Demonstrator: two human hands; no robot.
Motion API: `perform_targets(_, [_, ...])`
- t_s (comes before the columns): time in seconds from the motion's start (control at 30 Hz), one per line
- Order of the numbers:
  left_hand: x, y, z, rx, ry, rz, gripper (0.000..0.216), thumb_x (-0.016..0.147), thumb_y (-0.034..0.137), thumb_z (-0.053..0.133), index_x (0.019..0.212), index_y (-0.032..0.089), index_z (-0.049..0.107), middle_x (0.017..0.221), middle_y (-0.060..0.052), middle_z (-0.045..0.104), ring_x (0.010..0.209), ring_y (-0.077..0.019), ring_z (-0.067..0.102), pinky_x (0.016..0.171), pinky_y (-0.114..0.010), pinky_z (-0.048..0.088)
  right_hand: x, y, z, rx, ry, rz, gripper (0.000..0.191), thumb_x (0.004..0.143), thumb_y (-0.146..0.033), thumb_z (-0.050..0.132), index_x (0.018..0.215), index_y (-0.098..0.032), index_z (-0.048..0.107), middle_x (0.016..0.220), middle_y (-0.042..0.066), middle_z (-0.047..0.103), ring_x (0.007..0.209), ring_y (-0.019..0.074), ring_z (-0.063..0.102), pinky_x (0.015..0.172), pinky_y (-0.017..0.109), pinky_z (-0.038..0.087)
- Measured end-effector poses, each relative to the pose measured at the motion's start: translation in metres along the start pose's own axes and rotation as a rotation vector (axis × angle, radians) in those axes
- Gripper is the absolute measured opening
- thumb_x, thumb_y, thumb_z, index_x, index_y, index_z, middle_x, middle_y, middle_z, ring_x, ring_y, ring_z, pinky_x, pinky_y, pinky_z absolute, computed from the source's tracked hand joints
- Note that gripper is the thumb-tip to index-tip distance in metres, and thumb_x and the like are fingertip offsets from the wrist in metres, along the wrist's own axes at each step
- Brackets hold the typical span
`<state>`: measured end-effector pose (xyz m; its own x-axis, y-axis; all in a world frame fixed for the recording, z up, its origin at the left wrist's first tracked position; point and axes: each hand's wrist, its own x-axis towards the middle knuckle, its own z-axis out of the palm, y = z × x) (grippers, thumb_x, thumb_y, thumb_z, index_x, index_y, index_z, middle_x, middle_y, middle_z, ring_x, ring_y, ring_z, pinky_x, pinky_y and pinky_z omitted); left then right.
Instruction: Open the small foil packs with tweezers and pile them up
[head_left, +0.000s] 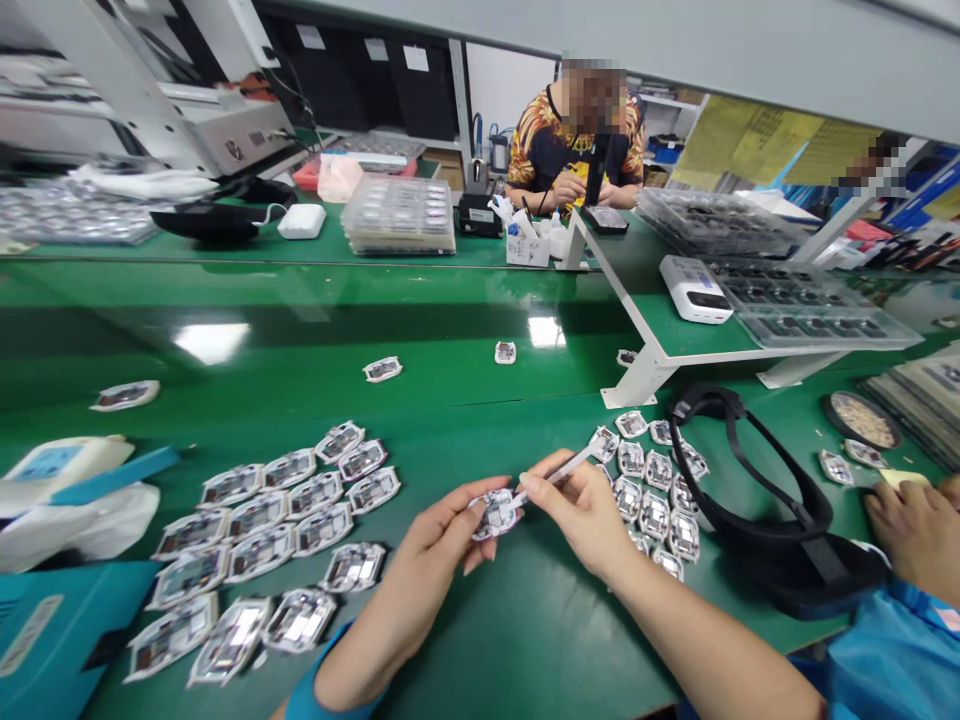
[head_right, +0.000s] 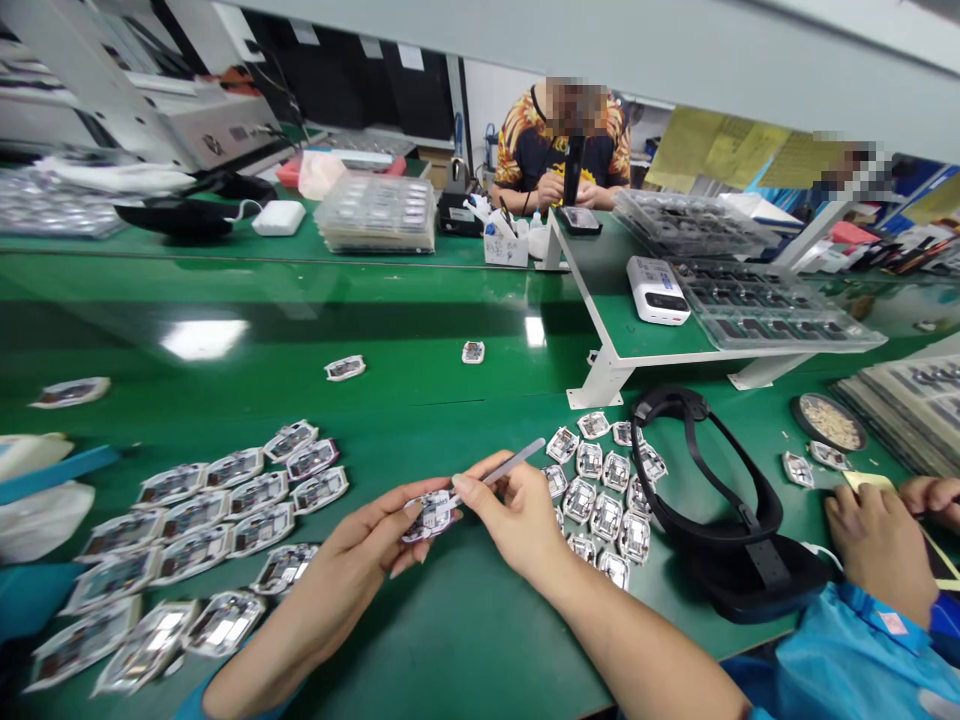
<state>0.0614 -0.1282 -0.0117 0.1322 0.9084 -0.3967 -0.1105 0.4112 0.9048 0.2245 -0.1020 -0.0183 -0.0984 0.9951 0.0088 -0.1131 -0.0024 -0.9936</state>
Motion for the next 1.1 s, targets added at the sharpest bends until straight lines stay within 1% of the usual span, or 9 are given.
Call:
perform_targets(0.13, [-0.001, 0.003, 0.001, -0.108, 0.006, -0.063, 0.041, 0.077, 0.040, 0.066, 0.108, 0.013, 0.067, 0.061, 0.001, 0.059, 0.058, -0.0128, 0.047, 0.054, -0.024, 0.034, -0.003, 0.002, 0.002, -0.008, 0.056, -0.105, 0.011, 0.076, -0.029, 0.072, 0.079, -0.019, 0.066, 0.077, 0.003, 0.071, 0.073, 0.0167, 0.066, 0.070, 0.029, 0.053])
perform_targets(0.3, [-0.002, 0.008, 0.002, -0.197, 0.009, -0.101, 0.035, 0.073, 0.038, 0.071, 0.098, 0.014, 0.071, 0.065, 0.000, 0.061, 0.060, -0.0126, 0.049, 0.052, -0.023, 0.034, -0.005, 0.002, 0.004, 0.015, 0.008, -0.123, 0.008, 0.076, -0.026, 0.073, 0.078, -0.020, 0.068, 0.074, 0.002, 0.071, 0.068, 0.0165, 0.067, 0.063, 0.028, 0.055])
perform_targets(0.43, [-0.003, 0.011, 0.002, -0.217, 0.000, -0.114, 0.036, 0.072, 0.039, 0.072, 0.100, 0.015, 0.071, 0.067, 0.000, 0.061, 0.062, -0.0126, 0.049, 0.054, -0.023, 0.035, -0.005, 0.001, 0.003, 0.007, -0.025, -0.165, 0.005, 0.076, -0.022, 0.073, 0.077, -0.020, 0.069, 0.078, 0.003, 0.073, 0.075, 0.0177, 0.069, 0.072, 0.030, 0.055])
perform_targets(0.53, [-0.003, 0.010, 0.002, -0.160, -0.009, -0.094, 0.040, 0.072, 0.038, 0.073, 0.106, 0.016, 0.069, 0.069, 0.000, 0.061, 0.063, -0.0124, 0.048, 0.055, -0.023, 0.035, -0.005, 0.000, 0.001, -0.017, -0.033, -0.173, 0.005, 0.076, -0.023, 0.073, 0.078, -0.019, 0.069, 0.080, 0.004, 0.073, 0.078, 0.0183, 0.069, 0.076, 0.032, 0.054])
perform_targets(0.63, [-0.002, 0.008, 0.001, -0.075, -0.017, -0.039, 0.043, 0.075, 0.038, 0.071, 0.112, 0.016, 0.066, 0.068, 0.001, 0.061, 0.063, -0.0131, 0.048, 0.056, -0.024, 0.036, -0.004, 0.000, 0.001, -0.022, 0.009, -0.141, 0.008, 0.077, -0.026, 0.071, 0.080, -0.019, 0.067, 0.077, 0.003, 0.072, 0.074, 0.0171, 0.067, 0.071, 0.030, 0.054])
perform_targets(0.73, [-0.001, 0.007, 0.000, 0.051, -0.007, 0.024, 0.045, 0.077, 0.039, 0.068, 0.115, 0.014, 0.064, 0.061, 0.002, 0.059, 0.058, -0.0133, 0.046, 0.054, -0.024, 0.034, -0.003, 0.000, 0.002, -0.007, 0.050, -0.099, 0.012, 0.077, -0.030, 0.071, 0.079, -0.019, 0.066, 0.074, 0.002, 0.070, 0.069, 0.0157, 0.065, 0.066, 0.028, 0.053])
perform_targets(0.87, [-0.002, 0.005, -0.001, 0.172, 0.000, 0.087, 0.042, 0.079, 0.039, 0.064, 0.115, 0.015, 0.063, 0.061, 0.002, 0.059, 0.058, -0.0142, 0.048, 0.054, -0.025, 0.034, -0.001, 0.000, 0.002, 0.022, 0.042, -0.050, 0.014, 0.075, -0.032, 0.072, 0.076, -0.019, 0.066, 0.072, 0.001, 0.068, 0.067, 0.0150, 0.064, 0.064, 0.027, 0.053])
perform_targets(1.1, [-0.001, 0.004, -0.003, 0.264, 0.002, 0.140, 0.040, 0.077, 0.039, 0.065, 0.111, 0.018, 0.065, 0.067, 0.000, 0.063, 0.061, -0.0167, 0.054, 0.055, -0.026, 0.038, 0.000, 0.001, 0.002, 0.058, 0.040, -0.006, 0.020, 0.072, -0.036, 0.075, 0.073, -0.019, 0.065, 0.067, 0.000, 0.067, 0.061, 0.0143, 0.062, 0.060, 0.026, 0.052])
